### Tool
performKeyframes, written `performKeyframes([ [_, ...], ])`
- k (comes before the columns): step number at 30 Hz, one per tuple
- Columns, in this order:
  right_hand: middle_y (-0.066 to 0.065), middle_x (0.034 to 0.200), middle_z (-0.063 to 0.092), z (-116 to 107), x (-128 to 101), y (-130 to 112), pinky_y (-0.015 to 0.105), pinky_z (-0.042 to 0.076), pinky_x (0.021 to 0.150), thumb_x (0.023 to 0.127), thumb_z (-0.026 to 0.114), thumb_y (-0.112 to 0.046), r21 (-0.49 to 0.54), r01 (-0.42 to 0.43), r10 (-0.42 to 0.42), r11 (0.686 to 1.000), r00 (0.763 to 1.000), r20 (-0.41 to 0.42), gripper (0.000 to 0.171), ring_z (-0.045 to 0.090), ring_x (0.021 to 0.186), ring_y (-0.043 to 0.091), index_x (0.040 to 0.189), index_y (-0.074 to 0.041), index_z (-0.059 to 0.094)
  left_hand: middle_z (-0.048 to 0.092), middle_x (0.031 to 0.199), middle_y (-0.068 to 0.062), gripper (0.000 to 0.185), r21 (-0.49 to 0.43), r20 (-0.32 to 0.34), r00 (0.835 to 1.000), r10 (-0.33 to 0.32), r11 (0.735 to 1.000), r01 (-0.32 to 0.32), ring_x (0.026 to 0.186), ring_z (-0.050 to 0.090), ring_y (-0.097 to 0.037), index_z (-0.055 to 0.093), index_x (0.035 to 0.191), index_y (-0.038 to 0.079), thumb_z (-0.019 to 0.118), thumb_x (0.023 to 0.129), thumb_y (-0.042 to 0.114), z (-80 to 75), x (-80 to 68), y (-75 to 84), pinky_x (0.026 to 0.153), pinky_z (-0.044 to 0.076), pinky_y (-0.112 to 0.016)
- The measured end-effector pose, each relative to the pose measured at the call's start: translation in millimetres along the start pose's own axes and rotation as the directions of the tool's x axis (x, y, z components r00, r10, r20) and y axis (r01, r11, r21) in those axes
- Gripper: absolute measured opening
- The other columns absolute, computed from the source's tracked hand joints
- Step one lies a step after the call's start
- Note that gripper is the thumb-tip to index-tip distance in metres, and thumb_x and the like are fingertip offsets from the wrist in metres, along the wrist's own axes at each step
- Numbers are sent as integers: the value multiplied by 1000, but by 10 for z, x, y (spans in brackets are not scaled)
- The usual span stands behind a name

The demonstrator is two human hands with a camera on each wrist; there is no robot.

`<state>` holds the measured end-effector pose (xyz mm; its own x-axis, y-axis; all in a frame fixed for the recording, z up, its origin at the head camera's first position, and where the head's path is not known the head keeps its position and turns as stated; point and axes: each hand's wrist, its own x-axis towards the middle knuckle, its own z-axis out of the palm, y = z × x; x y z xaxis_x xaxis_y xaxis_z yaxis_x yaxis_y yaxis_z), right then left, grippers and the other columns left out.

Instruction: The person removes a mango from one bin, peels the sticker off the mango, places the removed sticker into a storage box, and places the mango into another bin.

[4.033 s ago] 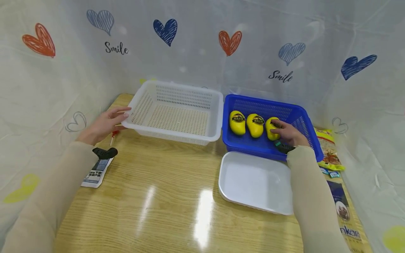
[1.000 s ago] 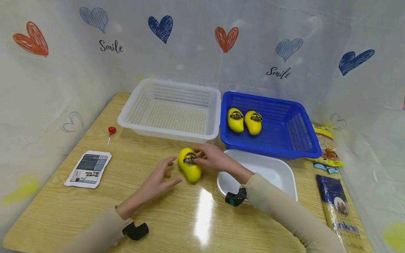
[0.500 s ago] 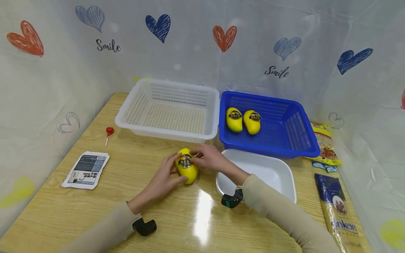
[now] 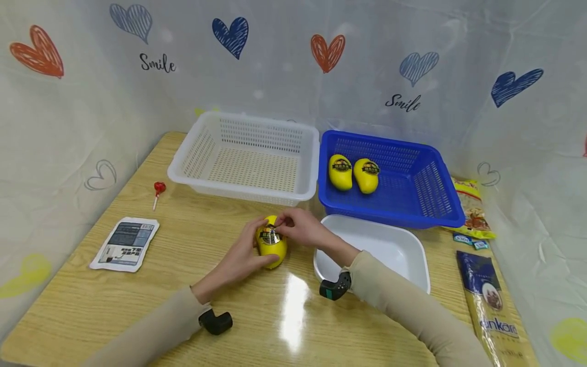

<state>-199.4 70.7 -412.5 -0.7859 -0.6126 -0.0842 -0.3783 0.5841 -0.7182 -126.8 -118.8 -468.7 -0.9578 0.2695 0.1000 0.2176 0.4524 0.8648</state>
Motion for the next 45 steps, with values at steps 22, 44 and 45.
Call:
performKeyframes([
  [22, -1, 100, 63, -520, -500, -224, 24, 54, 76, 93, 64, -5, -136, 278, -302, 951, 930, -211, 13, 60, 86, 11, 101, -12, 72, 37, 144, -23, 86, 46, -41, 999, -7, 999, 9, 118, 48, -32, 38, 140, -7, 86, 74, 22, 38, 61, 60, 89, 49, -42],
  [44, 7, 101, 69, -622, -1020, 962, 26, 53, 73, 89, 71, -10, 129, -156, 152, 979, 987, 43, 17, 62, 85, 16, 105, -3, 72, 34, 147, -20, 85, 34, -4, 1000, 2, 999, -2, 114, 50, -28, 38, 141, -6, 86, 75, 19, -20, 42, 49, 87, 51, -41],
  [45, 7, 100, 69, -600, -1003, 977, 26, 53, 72, 88, 72, -9, 138, -158, 153, 978, 987, 45, 17, 62, 85, 16, 104, -3, 72, 34, 147, -21, 85, 33, 0, 1000, 5, 999, -5, 115, 50, -29, 38, 141, -6, 86, 75, 19, -22, 45, 50, 87, 51, -41],
])
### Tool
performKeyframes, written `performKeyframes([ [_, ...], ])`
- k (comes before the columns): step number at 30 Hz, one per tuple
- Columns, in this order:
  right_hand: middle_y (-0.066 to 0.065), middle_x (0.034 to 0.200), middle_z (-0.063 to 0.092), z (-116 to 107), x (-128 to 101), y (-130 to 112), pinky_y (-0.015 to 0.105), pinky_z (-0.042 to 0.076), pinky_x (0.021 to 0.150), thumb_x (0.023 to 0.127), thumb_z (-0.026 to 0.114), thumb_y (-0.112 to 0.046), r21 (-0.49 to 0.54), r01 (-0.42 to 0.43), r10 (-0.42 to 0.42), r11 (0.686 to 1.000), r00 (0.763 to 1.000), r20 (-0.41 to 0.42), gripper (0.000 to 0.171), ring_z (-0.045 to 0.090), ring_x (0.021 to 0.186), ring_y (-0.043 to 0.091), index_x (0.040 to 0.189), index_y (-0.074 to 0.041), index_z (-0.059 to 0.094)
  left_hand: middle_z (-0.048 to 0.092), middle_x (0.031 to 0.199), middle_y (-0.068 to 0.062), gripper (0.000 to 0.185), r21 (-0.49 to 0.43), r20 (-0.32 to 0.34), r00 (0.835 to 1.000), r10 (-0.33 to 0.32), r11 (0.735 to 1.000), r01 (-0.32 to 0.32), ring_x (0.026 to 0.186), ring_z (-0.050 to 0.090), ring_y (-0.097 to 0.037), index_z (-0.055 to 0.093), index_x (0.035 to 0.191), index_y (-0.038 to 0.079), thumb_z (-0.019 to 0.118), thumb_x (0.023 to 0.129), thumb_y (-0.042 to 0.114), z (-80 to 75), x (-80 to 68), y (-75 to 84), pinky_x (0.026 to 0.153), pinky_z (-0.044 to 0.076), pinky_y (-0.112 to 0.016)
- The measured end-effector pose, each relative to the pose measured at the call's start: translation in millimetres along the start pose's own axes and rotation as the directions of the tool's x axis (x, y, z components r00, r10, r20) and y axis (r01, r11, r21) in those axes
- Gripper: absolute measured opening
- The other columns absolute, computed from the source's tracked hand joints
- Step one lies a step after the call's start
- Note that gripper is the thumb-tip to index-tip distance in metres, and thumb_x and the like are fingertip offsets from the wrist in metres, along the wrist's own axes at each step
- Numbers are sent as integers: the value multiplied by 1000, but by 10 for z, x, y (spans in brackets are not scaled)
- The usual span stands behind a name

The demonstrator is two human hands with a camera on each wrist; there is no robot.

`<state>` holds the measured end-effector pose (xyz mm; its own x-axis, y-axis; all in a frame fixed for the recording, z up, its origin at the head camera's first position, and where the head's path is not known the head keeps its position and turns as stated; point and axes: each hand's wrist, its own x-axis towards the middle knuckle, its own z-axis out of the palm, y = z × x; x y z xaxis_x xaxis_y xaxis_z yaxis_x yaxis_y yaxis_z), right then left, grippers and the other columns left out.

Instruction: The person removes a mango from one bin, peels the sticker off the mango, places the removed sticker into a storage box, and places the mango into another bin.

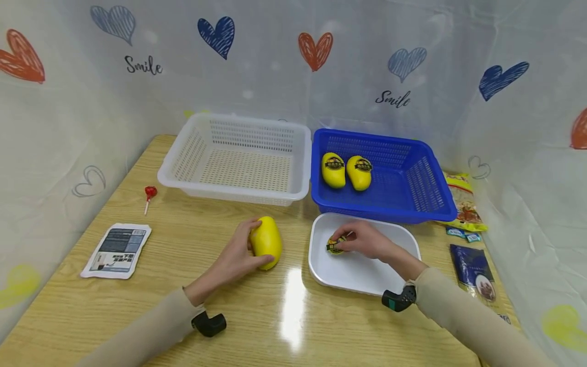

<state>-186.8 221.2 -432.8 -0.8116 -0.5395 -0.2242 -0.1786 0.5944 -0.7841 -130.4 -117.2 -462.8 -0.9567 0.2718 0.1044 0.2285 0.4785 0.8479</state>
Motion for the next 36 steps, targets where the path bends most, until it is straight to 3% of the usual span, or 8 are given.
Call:
performKeyframes([
  [10, 6, 95, 69, 157, 145, 20, 25, 51, 68, 86, 73, -8, 12, -35, 35, 999, 999, -33, 13, 60, 79, 14, 98, -3, 72, 33, 149, -22, 86, 15, 42, 999, 18, 1000, -19, 122, 47, -33, 38, 140, -7, 86, 75, 21, -32, 6, 13, 90, 51, -43],
  [18, -1, 85, 67, 252, 196, 22, 23, 46, 65, 82, 75, -9, -148, -6, -7, 989, 996, -88, 10, 53, 73, 9, 91, -6, 73, 33, 149, -21, 86, 29, 55, 998, 17, 999, -19, 125, 45, -33, 37, 140, -7, 86, 75, 22, -50, 3, 26, 92, 51, -44],
  [23, -3, 79, 64, 275, 235, -32, 24, 43, 64, 79, 75, -8, -253, 35, -56, 967, 995, -77, 10, 51, 70, 9, 88, -6, 71, 33, 149, -22, 87, 46, 62, 998, 10, 999, -13, 127, 44, -34, 37, 140, -7, 86, 75, 22, -61, 4, 29, 93, 50, -44],
  [32, -7, 71, 56, 259, 222, -140, 27, 40, 61, 81, 77, -15, -404, -44, 16, 914, 997, -73, 10, 47, 65, 10, 86, -12, 69, 32, 150, -22, 87, 70, 70, 998, 10, 997, -15, 129, 43, -34, 37, 140, -6, 85, 75, 24, -67, 7, 29, 94, 49, -45],
  [36, -7, 65, 55, 245, 203, -134, 25, 39, 58, 83, 76, -15, -400, -23, 3, 916, 999, -50, 9, 46, 61, 8, 81, -12, 68, 32, 150, -22, 86, 74, 71, 997, 16, 997, -21, 130, 42, -35, 37, 140, -6, 86, 75, 24, -69, 8, 25, 94, 49, -45],
])
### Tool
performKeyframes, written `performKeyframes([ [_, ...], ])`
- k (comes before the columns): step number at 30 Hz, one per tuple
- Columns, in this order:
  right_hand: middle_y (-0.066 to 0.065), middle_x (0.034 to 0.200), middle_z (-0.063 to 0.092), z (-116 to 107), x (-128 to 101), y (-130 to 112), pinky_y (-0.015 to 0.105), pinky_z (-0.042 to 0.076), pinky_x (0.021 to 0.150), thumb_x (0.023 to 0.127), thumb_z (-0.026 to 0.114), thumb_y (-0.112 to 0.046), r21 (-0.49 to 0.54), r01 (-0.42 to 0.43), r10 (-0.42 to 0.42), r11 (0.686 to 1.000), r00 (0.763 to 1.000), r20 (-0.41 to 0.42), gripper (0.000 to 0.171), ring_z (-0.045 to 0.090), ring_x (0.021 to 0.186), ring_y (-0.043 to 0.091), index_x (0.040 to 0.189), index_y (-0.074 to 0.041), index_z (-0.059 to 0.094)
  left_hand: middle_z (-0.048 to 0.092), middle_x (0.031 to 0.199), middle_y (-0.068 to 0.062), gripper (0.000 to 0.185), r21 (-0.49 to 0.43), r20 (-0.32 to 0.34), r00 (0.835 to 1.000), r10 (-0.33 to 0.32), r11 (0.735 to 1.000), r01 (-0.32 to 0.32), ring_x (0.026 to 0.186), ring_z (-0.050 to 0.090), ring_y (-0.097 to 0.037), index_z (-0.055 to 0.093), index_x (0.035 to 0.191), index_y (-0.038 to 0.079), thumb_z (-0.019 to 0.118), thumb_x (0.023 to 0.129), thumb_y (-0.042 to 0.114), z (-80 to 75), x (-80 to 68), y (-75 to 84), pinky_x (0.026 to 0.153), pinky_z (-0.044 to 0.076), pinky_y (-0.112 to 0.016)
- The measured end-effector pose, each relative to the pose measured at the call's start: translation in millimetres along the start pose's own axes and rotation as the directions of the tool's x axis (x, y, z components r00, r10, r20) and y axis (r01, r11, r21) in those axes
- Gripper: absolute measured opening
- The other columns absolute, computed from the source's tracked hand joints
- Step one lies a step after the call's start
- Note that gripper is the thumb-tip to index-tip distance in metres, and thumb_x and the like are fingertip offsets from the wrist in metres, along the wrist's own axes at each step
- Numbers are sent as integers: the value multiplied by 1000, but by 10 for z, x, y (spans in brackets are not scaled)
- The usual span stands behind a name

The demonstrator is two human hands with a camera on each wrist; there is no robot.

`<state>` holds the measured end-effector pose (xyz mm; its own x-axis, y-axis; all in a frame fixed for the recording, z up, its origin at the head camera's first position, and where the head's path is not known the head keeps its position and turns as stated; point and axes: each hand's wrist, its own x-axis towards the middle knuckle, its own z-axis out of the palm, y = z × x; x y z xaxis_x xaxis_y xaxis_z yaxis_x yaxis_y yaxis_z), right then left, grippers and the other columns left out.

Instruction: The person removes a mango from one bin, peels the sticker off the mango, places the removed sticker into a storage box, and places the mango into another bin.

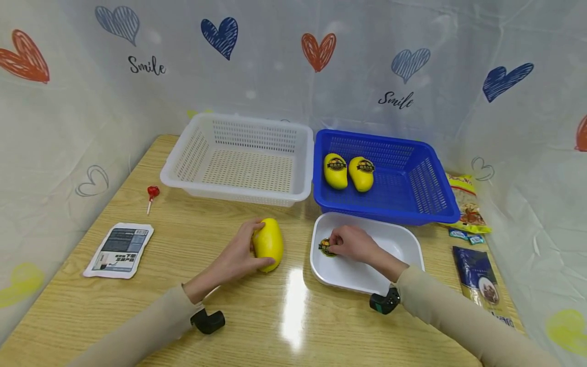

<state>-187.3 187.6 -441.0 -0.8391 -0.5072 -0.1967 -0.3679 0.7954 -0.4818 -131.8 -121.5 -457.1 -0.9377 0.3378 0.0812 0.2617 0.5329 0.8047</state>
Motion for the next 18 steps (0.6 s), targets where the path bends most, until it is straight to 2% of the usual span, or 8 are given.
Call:
performKeyframes([
  [6, -5, 78, 65, 4, 7, 55, 24, 48, 68, 83, 74, -8, 41, 94, -95, 995, 995, 24, 5, 55, 71, 5, 86, -8, 69, 32, 150, -22, 87, 3, 4, 1000, 1, 1000, -1, 130, 42, -35, 37, 141, -6, 86, 76, 26, 4, -1, -9, 95, 49, -46],
  [11, -1, 83, 65, -23, -19, 88, 26, 50, 71, 80, 73, -2, 37, 180, -182, 983, 982, 41, 15, 57, 76, 10, 94, -4, 71, 32, 150, -22, 86, 3, 5, 1000, 9, 1000, -9, 131, 41, -35, 37, 141, -5, 85, 76, 26, 19, 1, -23, 95, 48, -46],
  [14, 1, 87, 65, -67, -55, 105, 26, 49, 71, 82, 73, -3, 30, 231, -233, 973, 970, 75, 19, 56, 78, 13, 102, -2, 71, 31, 150, -24, 86, 8, -3, 1000, 30, 1000, -30, 133, 39, -37, 36, 141, -5, 85, 77, 25, 34, -1, -29, 98, 46, -49],
  [18, 4, 97, 67, -223, -129, 51, 27, 51, 77, 90, 67, -8, 67, 236, -244, 969, 959, 145, 23, 59, 85, 13, 111, 0, 69, 29, 150, -25, 87, -8, 6, 999, 52, 999, -52, 134, 36, -38, 34, 143, -5, 84, 79, 25, 65, -6, -36, 102, 41, -51],
])
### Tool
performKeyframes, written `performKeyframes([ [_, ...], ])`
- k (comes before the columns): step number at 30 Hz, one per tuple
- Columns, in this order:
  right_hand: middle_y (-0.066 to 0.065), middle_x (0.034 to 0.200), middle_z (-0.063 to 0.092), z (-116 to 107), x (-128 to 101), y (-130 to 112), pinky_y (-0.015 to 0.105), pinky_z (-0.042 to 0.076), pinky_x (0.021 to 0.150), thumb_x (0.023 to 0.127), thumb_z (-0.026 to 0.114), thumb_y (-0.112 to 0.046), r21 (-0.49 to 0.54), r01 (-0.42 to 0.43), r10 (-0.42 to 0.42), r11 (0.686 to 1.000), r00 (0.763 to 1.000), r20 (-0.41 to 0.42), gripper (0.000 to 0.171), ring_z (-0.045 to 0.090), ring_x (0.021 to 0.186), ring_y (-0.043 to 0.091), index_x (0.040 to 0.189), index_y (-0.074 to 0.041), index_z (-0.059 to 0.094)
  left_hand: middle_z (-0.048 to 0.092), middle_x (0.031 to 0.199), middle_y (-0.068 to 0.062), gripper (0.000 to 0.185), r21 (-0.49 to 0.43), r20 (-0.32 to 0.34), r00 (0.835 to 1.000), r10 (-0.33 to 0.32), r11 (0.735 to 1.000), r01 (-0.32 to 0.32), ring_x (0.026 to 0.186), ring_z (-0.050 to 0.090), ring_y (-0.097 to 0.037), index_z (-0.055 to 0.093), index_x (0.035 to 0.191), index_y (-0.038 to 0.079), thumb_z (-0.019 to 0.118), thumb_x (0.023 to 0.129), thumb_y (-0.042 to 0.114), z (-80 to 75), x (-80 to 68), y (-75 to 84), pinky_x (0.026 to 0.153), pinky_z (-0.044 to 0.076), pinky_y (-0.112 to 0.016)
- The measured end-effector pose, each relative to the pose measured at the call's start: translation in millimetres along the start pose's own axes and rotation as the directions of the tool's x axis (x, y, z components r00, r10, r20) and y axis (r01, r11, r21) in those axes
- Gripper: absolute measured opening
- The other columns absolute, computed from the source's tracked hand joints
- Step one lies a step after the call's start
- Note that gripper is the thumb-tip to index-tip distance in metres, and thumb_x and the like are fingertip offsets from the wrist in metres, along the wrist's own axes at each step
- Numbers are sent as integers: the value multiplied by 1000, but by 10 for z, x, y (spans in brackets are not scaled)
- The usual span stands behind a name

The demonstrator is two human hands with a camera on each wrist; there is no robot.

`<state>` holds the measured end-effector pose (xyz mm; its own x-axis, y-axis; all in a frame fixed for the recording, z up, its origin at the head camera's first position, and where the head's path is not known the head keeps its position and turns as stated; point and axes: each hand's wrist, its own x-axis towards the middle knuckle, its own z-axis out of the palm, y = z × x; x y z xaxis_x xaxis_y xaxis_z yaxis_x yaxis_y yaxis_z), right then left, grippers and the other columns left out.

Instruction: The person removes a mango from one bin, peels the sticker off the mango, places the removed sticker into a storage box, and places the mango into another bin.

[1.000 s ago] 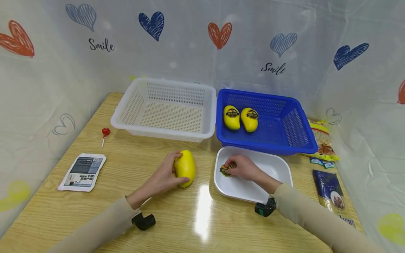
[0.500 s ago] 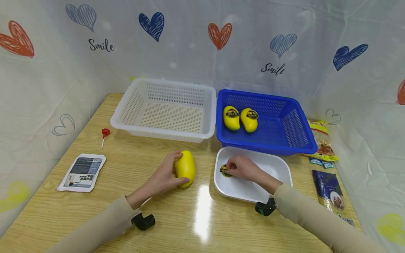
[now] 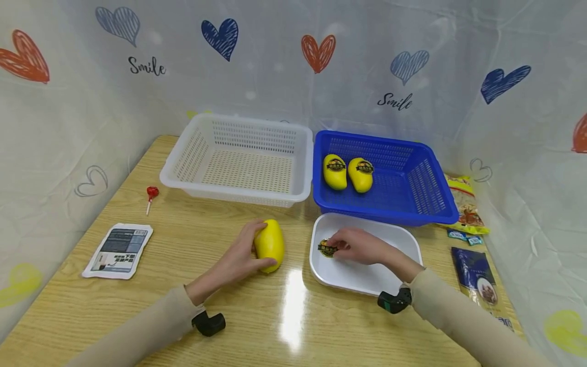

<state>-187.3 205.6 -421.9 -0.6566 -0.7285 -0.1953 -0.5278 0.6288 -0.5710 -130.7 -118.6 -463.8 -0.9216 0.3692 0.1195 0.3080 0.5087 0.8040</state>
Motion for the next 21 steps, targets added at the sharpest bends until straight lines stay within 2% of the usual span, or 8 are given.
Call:
performKeyframes([
  [3, 5, 103, 69, -171, -32, -137, 29, 54, 81, 95, 62, -13, 62, -3, 2, 998, 1000, 20, 24, 62, 92, 14, 114, 0, 68, 29, 151, -22, 84, -36, 23, 1000, -13, 999, 14, 132, 39, -35, 32, 146, -2, 80, 83, 27, 17, -9, 1, 101, 43, -48],
  [7, 2, 104, 70, -373, -4, -348, 30, 55, 83, 98, 60, -17, 104, 29, -27, 994, 999, -24, 24, 65, 94, 13, 116, -2, 67, 28, 153, -21, 75, -83, 40, 999, -7, 997, 10, 128, 43, -31, 32, 147, 0, 73, 89, 24, 32, -13, 16, 96, 49, -41],
  [12, 0, 102, 70, -436, 147, -598, 27, 54, 82, 98, 61, -17, 115, 85, -77, 990, 994, -72, 22, 65, 93, 10, 117, -6, 67, 25, 154, -23, 65, -198, 29, 1000, 10, 980, -4, 123, 50, -34, 39, 142, 0, 73, 89, 15, 63, -7, 48, 92, 52, -39],
  [17, 9, 108, 69, -274, 415, -729, 23, 55, 80, 97, 61, -13, 93, 132, -126, 987, 990, -69, 22, 66, 94, 15, 116, -3, 67, 25, 155, -19, 60, -337, 15, 997, -82, 938, 82, 120, 54, -34, 42, 138, 2, 74, 88, 12, 116, 17, 49, 94, 52, -38],
  [21, 12, 111, 66, -100, 641, -771, 25, 53, 81, 96, 61, -14, -21, 135, -136, 991, 990, -42, 27, 64, 97, 22, 119, -1, 66, 28, 154, -15, 58, -394, 7, 983, -185, 903, 173, 126, 49, -34, 43, 139, 6, 72, 90, 16, 128, 19, 59, 99, 48, -41],
])
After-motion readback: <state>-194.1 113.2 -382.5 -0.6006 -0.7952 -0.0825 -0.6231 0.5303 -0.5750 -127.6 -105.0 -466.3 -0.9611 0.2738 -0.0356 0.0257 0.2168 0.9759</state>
